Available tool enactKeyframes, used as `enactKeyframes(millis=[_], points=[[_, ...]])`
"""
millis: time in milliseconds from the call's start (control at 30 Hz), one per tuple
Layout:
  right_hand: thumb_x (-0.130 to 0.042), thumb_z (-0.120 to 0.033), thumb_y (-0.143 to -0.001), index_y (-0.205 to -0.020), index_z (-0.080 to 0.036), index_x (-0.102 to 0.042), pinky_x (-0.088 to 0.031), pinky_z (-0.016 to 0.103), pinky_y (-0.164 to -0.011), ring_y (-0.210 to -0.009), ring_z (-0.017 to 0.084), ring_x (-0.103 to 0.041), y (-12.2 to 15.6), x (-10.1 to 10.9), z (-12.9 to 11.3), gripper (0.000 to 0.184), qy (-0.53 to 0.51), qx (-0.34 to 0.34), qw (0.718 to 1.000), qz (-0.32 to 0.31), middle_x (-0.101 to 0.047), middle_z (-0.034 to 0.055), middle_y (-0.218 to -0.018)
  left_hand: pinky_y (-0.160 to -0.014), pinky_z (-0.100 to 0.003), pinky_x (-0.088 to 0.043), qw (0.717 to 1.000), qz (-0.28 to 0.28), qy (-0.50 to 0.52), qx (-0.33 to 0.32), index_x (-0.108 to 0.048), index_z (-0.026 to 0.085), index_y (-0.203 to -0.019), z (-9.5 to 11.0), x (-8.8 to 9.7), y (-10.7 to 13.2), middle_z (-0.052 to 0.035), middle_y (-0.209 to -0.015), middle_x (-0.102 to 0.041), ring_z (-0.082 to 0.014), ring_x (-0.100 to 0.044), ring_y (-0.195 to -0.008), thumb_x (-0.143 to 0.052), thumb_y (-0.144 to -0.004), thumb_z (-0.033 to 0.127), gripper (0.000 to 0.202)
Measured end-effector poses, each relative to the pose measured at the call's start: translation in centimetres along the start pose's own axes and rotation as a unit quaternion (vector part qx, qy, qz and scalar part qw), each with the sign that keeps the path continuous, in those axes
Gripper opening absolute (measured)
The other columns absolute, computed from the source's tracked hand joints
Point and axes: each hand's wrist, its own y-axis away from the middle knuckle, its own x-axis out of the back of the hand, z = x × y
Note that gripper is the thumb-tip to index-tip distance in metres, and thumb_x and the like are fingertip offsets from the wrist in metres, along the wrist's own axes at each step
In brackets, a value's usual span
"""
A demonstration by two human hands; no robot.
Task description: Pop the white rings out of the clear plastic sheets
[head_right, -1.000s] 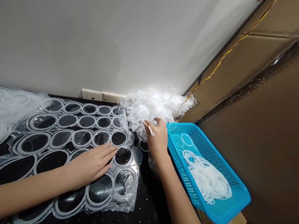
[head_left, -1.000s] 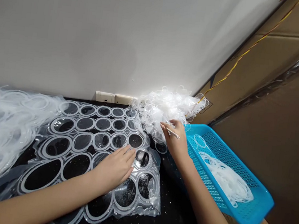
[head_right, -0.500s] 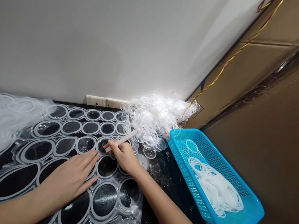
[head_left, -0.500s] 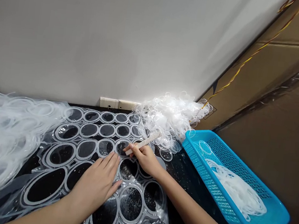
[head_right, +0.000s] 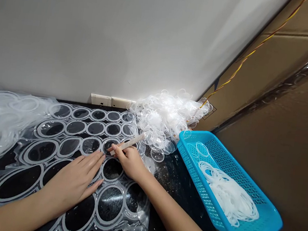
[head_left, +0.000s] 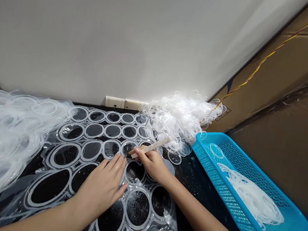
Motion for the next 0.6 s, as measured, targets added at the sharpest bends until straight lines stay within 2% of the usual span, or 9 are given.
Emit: enactKeyframes(millis=[67,133,233,300,433,533,600], points=[[-0.037,-0.031,-0.09,-0.088,-0.017,-0.066,-0.049,0.025,-0.068,-0.073,0.014,-0.06,0.2,0.0,-0.1,0.032,0.056,0.054,0.997,0.0,-0.064,0.0049,-0.08,-0.082,-0.037,-0.041,1.0,-0.001,-0.004,-0.004,-0.059,0.004,-0.11,-0.1,0.2,-0.1,-0.0172,-0.116,-0.059,-0.0273,-0.052,-0.109,-0.037,-0.084,0.034,0.045],[-0.037,-0.028,-0.09,-0.094,-0.016,-0.064,-0.049,0.028,-0.074,-0.082,0.015,-0.059,0.6,-0.1,-0.2,0.03,0.136,0.133,0.982,-0.008,-0.063,0.0076,-0.088,-0.079,-0.037,-0.042,1.0,-0.002,-0.005,-0.003,-0.059,0.003,-0.107,-0.2,0.5,-0.4,-0.0172,-0.113,-0.06,-0.0276,-0.053,-0.107,-0.035,-0.083,0.029,0.043],[-0.036,-0.025,-0.091,-0.105,-0.013,-0.059,-0.047,0.034,-0.084,-0.097,0.018,-0.057,1.1,-0.7,-0.1,0.029,0.252,0.238,0.938,-0.009,-0.063,0.0111,-0.101,-0.077,-0.035,-0.043,1.0,-0.008,0.0,-0.004,-0.061,0.006,-0.105,-0.5,0.8,-0.8,-0.0157,-0.11,-0.062,-0.0258,-0.055,-0.103,-0.034,-0.082,0.023,0.039],[-0.036,-0.023,-0.091,-0.108,-0.011,-0.057,-0.046,0.036,-0.087,-0.101,0.019,-0.056,1.2,-1.2,0.1,0.029,0.305,0.272,0.913,0.001,-0.063,0.0129,-0.104,-0.078,-0.035,-0.042,1.0,-0.01,0.001,-0.005,-0.06,0.007,-0.105,-0.6,0.8,-0.9,-0.0146,-0.111,-0.062,-0.0249,-0.055,-0.103,-0.034,-0.081,0.021,0.038],[-0.037,-0.021,-0.091,-0.107,-0.01,-0.058,-0.048,0.035,-0.086,-0.099,0.019,-0.058,0.4,-0.7,0.5,0.029,0.339,0.282,0.897,0.022,-0.064,0.013,-0.103,-0.082,-0.035,-0.04,1.0,-0.02,-0.001,0.001,-0.057,0.006,-0.11,-0.3,0.5,-0.6,-0.0148,-0.114,-0.061,-0.0249,-0.054,-0.105,-0.036,-0.081,0.021,0.039],[-0.035,-0.022,-0.092,-0.108,-0.009,-0.057,-0.047,0.035,-0.086,-0.098,0.018,-0.057,-0.7,1.8,1.1,0.03,0.322,0.262,0.906,0.082,-0.063,0.0136,-0.102,-0.083,-0.034,-0.039,1.0,-0.03,0.003,0.003,-0.056,0.007,-0.113,-0.2,0.3,-0.5,-0.0144,-0.117,-0.059,-0.0247,-0.052,-0.108,-0.036,-0.082,0.024,0.04],[-0.035,-0.023,-0.091,-0.109,-0.009,-0.056,-0.047,0.036,-0.084,-0.095,0.02,-0.058,-1.2,3.9,1.7,0.031,0.328,0.224,0.908,0.138,-0.063,0.0147,-0.101,-0.084,-0.034,-0.039,0.999,-0.035,0.012,0.003,-0.055,0.007,-0.114,-0.3,0.3,-0.5,-0.0142,-0.118,-0.058,-0.025,-0.05,-0.111,-0.035,-0.084,0.025,0.041]])
